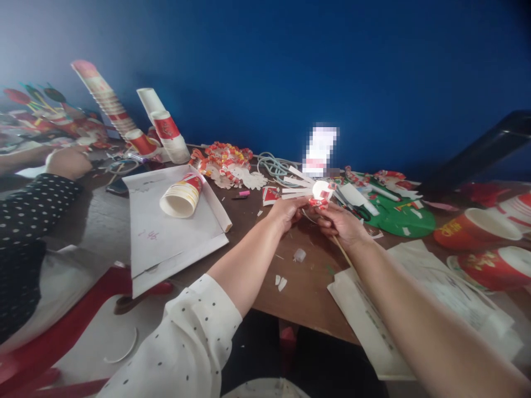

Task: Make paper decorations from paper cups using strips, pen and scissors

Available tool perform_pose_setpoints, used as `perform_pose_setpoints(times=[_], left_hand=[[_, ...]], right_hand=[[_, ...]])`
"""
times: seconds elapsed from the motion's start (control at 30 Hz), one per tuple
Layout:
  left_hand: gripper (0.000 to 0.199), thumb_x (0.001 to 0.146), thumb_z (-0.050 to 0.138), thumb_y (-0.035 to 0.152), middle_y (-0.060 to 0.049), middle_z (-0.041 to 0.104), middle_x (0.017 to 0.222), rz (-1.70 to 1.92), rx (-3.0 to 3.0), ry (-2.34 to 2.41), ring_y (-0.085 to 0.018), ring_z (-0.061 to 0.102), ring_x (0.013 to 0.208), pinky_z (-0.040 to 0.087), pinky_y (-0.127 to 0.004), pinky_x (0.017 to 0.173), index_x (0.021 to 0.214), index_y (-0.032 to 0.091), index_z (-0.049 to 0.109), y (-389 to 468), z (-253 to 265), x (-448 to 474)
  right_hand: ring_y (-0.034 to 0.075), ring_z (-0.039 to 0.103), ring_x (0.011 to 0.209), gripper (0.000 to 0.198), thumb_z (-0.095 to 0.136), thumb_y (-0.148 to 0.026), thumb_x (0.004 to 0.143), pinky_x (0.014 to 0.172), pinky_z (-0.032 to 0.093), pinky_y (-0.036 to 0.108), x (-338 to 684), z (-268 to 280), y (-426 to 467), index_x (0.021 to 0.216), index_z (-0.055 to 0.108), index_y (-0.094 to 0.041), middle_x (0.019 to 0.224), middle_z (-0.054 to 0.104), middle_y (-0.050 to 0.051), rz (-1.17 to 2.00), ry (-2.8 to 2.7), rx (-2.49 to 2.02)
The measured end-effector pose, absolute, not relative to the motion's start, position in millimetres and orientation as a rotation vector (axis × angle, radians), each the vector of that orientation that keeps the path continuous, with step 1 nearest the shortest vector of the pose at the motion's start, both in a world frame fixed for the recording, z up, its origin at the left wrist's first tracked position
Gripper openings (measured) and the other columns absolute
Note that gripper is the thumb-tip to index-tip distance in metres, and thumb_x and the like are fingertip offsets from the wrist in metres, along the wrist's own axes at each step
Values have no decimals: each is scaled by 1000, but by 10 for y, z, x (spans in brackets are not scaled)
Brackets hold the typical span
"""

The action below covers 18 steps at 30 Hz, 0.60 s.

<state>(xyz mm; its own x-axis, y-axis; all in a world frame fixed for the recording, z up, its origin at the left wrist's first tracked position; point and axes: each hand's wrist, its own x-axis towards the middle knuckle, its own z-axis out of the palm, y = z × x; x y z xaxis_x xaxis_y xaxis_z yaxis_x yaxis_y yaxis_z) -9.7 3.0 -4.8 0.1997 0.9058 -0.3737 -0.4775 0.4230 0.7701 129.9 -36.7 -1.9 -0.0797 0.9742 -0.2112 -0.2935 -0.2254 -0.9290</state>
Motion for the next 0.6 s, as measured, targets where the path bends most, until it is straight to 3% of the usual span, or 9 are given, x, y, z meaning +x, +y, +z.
perform_pose_setpoints(times=[0.17, 0.43, 0.6], left_hand=[[13, 68, 83, 14, 0, 59, 57, 964, 709, 973, -2, 38, 41, 24, -17, 40, 75, 12, 73, 30, -37, -152], [21, 74, 82, 31, -6, 70, 81, 971, 732, 990, -10, 61, 66, 52, -24, 64, 80, 15, 71, 113, -12, -280], [11, 79, 75, 16, -4, 66, 68, 1084, 710, 1147, -9, 59, 58, 52, -22, 62, 71, 13, 68, 184, -59, -264]], right_hand=[[0, 32, 45, 23, 81, -18, 59, 33, 14, 10, 1364, -46, -325, 77, 66, -17, 77, 62, 0, 1525, -863, -1079], [-1, 30, 43, 15, 72, -12, 68, 29, 15, 7, 1506, -7, -250, 81, 65, -17, 77, 62, -1, 1518, -762, -1112], [-1, 34, 42, 13, 63, -7, 76, 28, 18, 6, 1530, 1, -249, 84, 65, -17, 81, 65, 0, 1564, -744, -1131]])
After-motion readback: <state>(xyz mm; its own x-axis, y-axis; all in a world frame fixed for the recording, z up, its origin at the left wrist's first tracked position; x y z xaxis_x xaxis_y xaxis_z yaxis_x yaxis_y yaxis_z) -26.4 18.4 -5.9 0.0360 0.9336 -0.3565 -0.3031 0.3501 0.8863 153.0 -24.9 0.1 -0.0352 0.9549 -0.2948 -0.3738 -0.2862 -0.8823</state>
